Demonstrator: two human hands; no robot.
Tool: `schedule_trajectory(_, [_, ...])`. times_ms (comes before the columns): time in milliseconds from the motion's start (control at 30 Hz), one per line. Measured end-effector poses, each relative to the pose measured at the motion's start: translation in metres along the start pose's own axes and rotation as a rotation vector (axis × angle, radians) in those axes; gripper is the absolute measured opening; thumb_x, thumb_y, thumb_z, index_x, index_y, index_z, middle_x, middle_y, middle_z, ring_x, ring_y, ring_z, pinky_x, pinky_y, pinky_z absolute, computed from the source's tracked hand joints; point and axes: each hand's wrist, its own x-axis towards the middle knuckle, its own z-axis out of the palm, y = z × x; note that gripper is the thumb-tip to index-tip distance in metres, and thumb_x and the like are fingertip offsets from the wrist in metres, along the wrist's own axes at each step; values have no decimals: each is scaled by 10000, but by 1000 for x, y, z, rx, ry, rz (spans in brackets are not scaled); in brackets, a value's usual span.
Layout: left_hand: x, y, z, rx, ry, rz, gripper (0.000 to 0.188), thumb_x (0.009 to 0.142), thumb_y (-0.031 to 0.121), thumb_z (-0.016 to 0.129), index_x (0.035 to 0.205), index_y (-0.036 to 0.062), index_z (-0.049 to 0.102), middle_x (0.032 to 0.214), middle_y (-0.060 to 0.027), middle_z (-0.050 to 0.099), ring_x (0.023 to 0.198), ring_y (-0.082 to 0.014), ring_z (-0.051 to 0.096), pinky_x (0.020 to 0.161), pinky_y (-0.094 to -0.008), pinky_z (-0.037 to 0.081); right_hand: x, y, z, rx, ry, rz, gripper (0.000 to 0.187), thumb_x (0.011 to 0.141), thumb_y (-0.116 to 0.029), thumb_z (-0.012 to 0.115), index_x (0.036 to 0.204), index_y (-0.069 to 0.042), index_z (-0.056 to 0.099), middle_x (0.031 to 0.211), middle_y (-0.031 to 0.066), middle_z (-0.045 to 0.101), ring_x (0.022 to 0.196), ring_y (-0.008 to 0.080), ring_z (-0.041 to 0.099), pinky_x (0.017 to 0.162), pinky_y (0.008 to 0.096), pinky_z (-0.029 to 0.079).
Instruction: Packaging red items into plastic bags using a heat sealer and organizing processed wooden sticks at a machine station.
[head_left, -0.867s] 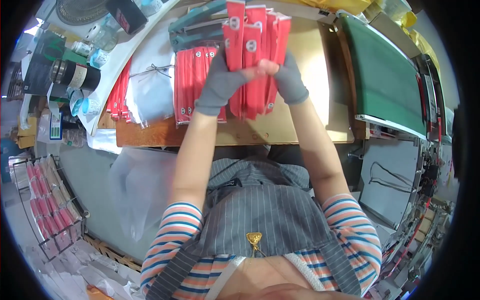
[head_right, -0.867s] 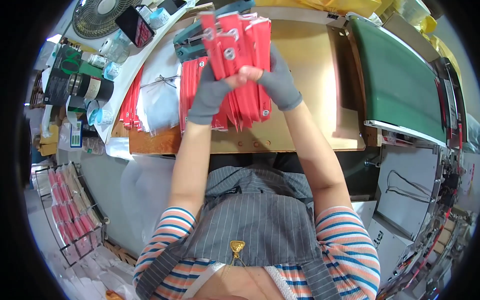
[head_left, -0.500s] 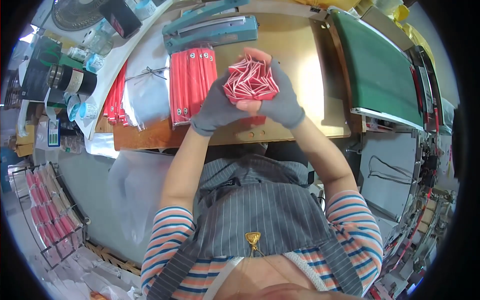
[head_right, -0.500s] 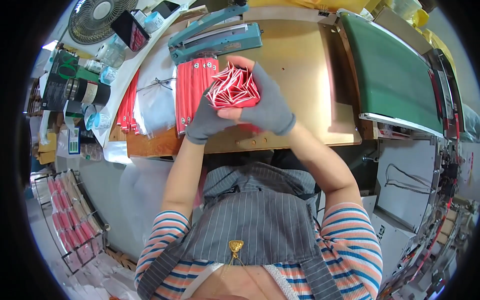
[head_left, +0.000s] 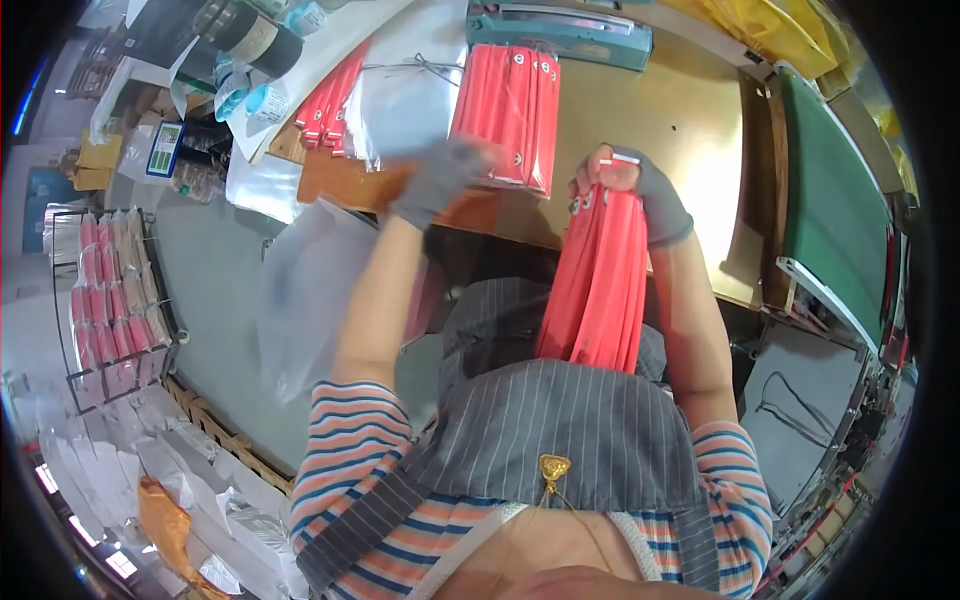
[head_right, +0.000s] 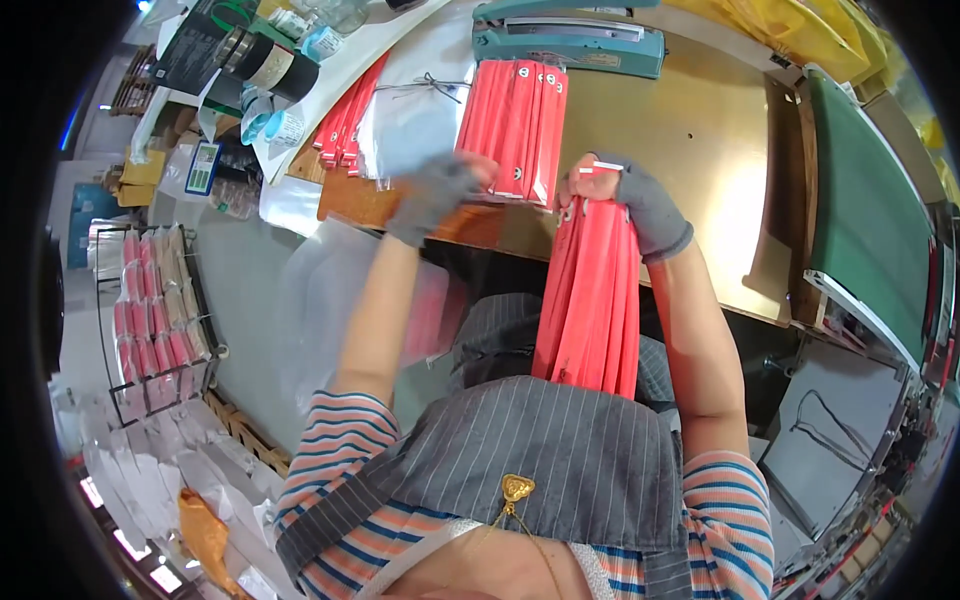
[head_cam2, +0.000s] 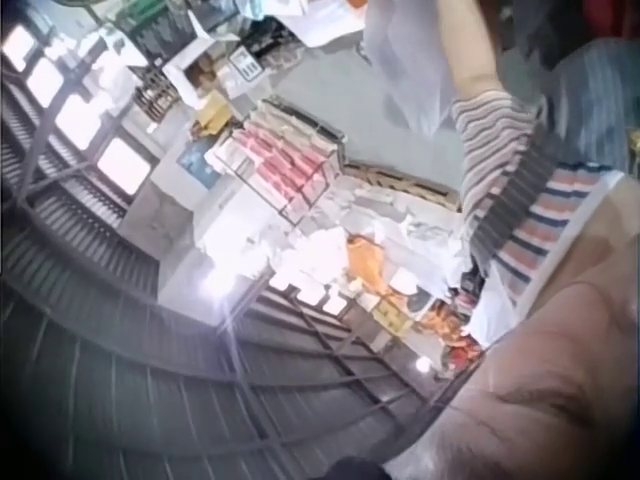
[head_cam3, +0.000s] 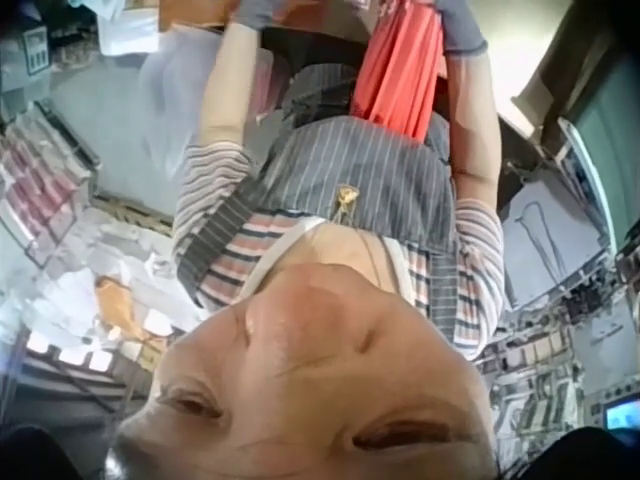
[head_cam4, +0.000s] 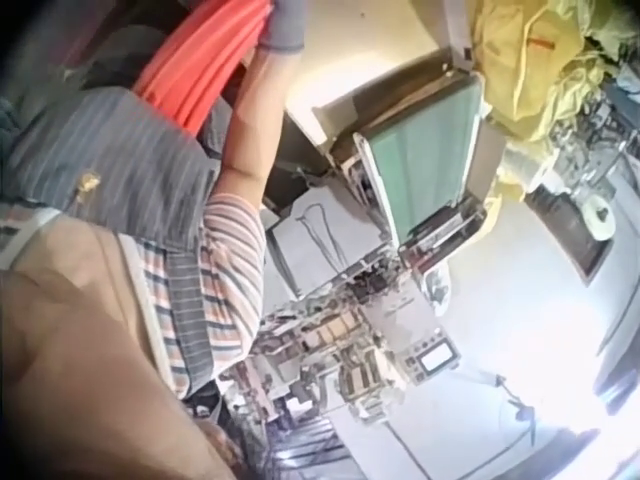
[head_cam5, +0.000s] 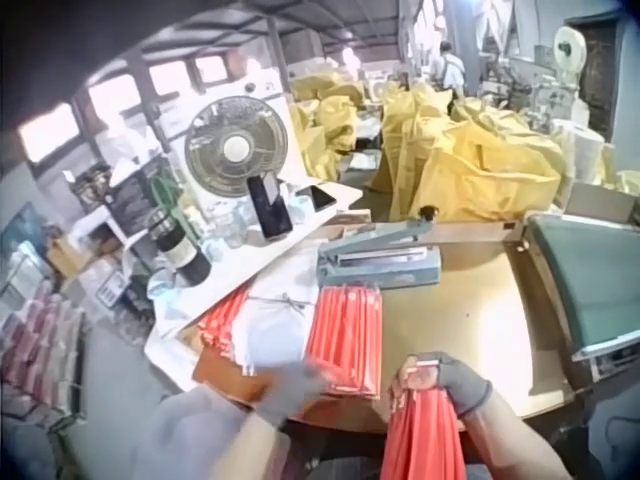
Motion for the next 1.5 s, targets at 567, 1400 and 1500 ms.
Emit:
schedule_trajectory(567, [-26, 76, 102, 272, 469, 478, 116, 871, 95, 542, 813, 9, 595, 738, -47, 604, 666, -120, 564, 620, -274, 464, 8, -1, 23, -30, 126, 36, 383, 769, -138, 595, 1103, 44, 547, 829, 109, 617, 762, 201, 610, 750, 333, 494])
schedule_trajectory(1400, [-130, 91, 158, 357, -174, 351, 204, 808, 88, 602, 661, 34, 472, 574, -61, 402, 510, -120, 425, 474, -285, 347, -171, 77, -3, -1177, 481, 227, 404, 849, -402, 580, 1102, -89, 620, 885, 172, 650, 749, 294, 632, 680, 360, 492])
schedule_trajectory(1500, [-62, 138, 159, 276, 20, 493, 85, 804, 57, 589, 795, 41, 506, 634, -24, 426, 549, -78, 401, 476, -263, 345, -122, 6, 7, -1439, 867, -594, 124, 788, -141, 638, 827, -51, 562, 594, 134, 538, 545, 262, 574, 536, 345, 449])
